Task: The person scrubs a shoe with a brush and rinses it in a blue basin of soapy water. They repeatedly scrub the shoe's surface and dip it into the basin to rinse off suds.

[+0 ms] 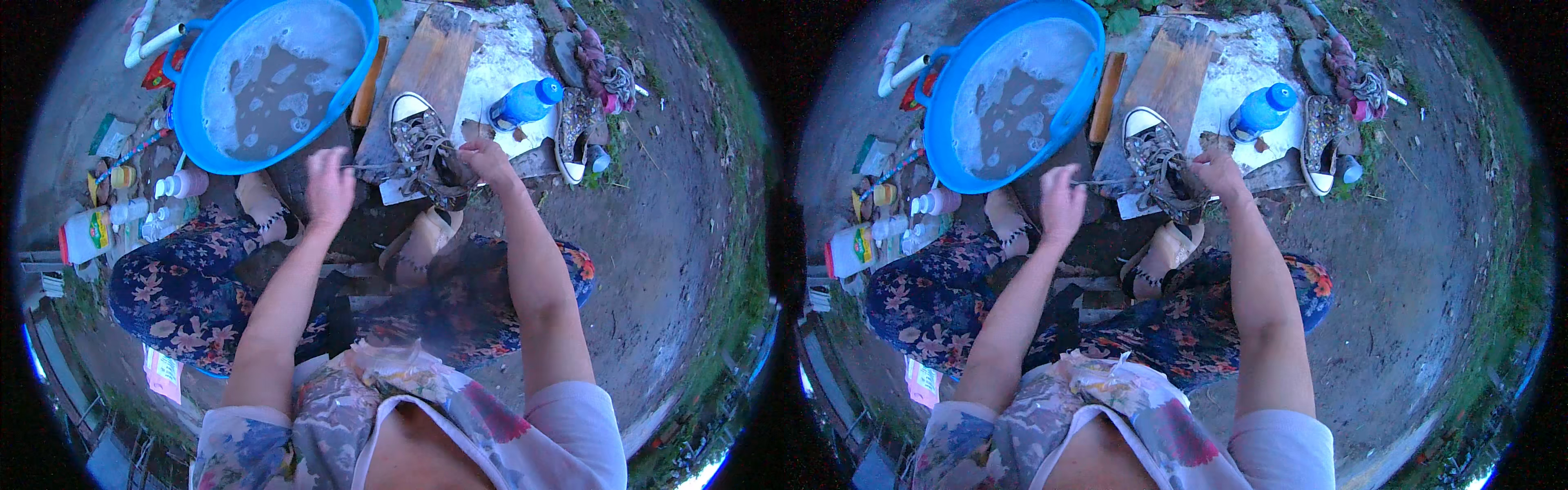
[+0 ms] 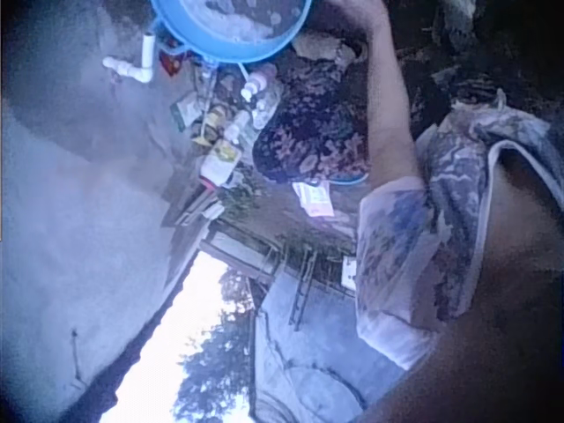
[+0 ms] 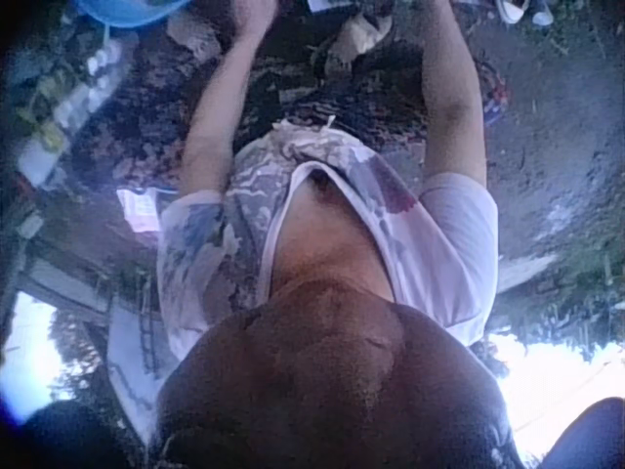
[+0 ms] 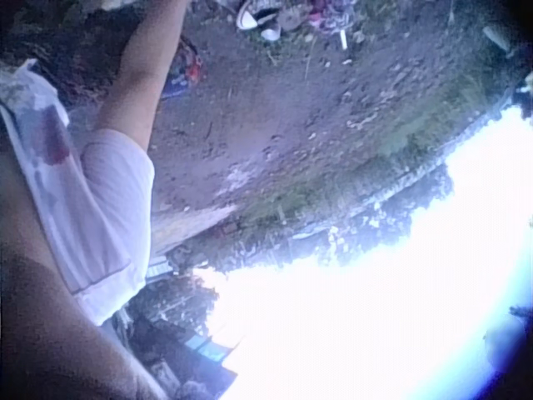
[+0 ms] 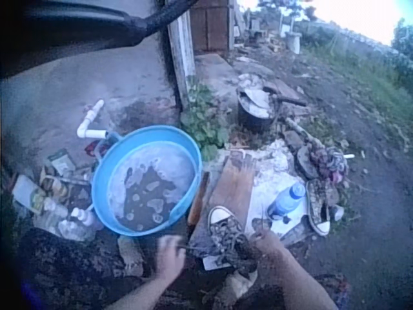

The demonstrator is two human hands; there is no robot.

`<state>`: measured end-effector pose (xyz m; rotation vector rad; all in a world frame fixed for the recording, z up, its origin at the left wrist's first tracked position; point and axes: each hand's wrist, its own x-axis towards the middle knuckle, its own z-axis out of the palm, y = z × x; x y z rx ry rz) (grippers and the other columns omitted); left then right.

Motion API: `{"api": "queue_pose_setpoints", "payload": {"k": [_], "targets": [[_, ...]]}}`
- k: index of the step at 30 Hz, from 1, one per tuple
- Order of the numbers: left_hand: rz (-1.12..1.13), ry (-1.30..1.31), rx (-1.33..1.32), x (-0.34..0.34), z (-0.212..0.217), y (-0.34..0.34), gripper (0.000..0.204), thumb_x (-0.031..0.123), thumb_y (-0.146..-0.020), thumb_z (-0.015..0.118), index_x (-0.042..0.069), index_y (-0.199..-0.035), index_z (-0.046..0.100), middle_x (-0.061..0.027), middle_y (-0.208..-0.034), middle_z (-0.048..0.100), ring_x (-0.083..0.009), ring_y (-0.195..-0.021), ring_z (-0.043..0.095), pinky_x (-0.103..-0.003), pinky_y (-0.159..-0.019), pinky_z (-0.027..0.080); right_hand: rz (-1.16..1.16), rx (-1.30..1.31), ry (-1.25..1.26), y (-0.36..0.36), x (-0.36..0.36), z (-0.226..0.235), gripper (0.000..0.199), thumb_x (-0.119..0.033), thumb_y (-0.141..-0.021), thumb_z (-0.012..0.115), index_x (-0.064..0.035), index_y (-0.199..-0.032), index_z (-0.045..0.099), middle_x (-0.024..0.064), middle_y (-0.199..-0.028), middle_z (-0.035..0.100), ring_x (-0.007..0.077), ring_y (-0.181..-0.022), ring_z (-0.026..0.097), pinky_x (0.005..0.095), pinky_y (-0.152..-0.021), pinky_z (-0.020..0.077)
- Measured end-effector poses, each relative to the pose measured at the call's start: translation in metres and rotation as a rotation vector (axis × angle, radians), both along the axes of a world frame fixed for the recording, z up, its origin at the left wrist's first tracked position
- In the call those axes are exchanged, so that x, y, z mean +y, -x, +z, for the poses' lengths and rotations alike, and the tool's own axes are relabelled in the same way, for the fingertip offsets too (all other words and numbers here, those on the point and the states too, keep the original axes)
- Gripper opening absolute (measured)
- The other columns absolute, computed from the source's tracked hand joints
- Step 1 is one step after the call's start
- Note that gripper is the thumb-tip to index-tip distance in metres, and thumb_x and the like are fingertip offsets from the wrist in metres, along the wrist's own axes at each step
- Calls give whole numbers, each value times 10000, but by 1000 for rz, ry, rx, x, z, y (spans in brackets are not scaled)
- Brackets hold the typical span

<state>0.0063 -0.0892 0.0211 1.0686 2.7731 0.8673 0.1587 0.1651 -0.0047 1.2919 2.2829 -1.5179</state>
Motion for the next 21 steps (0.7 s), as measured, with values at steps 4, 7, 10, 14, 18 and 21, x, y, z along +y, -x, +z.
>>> {"api": "queue_pose_setpoints", "payload": {"k": [4,7,10,14,18,21], "targets": [[-158,-122,-247,56,-11,-29,121,63,-764,602,70,-882,631,-109,-869,599,-287,-817,598,-358,-720,478,100,-81,10,-6,5,-11,303,-197,-684,653,-32,-938,664,179,-834,654,264,-774,634,344,-710,486],[-159,-89,-291,74,-30,-36,118,129,-760,633,83,-869,629,-106,-866,586,-298,-823,592,-384,-705,476,96,-116,41,-4,0,4,285,-155,-684,649,-28,-938,657,134,-790,641,222,-719,610,330,-642,479],[-129,118,-329,96,-20,-55,175,213,-725,682,89,-836,626,-109,-905,571,-313,-836,589,-413,-707,477,109,-86,-7,-6,-4,10,227,-109,-713,648,-11,-918,642,73,-716,615,168,-615,571,310,-529,467],[-133,-3,-354,107,-43,-46,149,189,-719,686,68,-780,624,-124,-809,582,-316,-808,593,-407,-694,475,94,51,-429,-5,-12,12,192,-122,-717,648,-33,-887,645,102,-724,636,211,-625,609,329,-569,481],[50,-134,-783,97,-40,-16,143,174,-753,648,36,-776,619,-138,-808,621,-267,-778,609,-360,-687,472,175,224,-418,13,-30,46,149,-130,-718,648,-50,-844,648,118,-731,650,257,-659,634,350,-618,493],[46,-121,-721,88,-51,-18,178,215,-778,630,38,-784,615,-140,-772,634,-271,-736,620,-372,-672,475,349,-116,-128,21,-48,25,238,-285,-756,607,-56,-779,672,167,-759,652,303,-739,642,387,-699,505]]}}
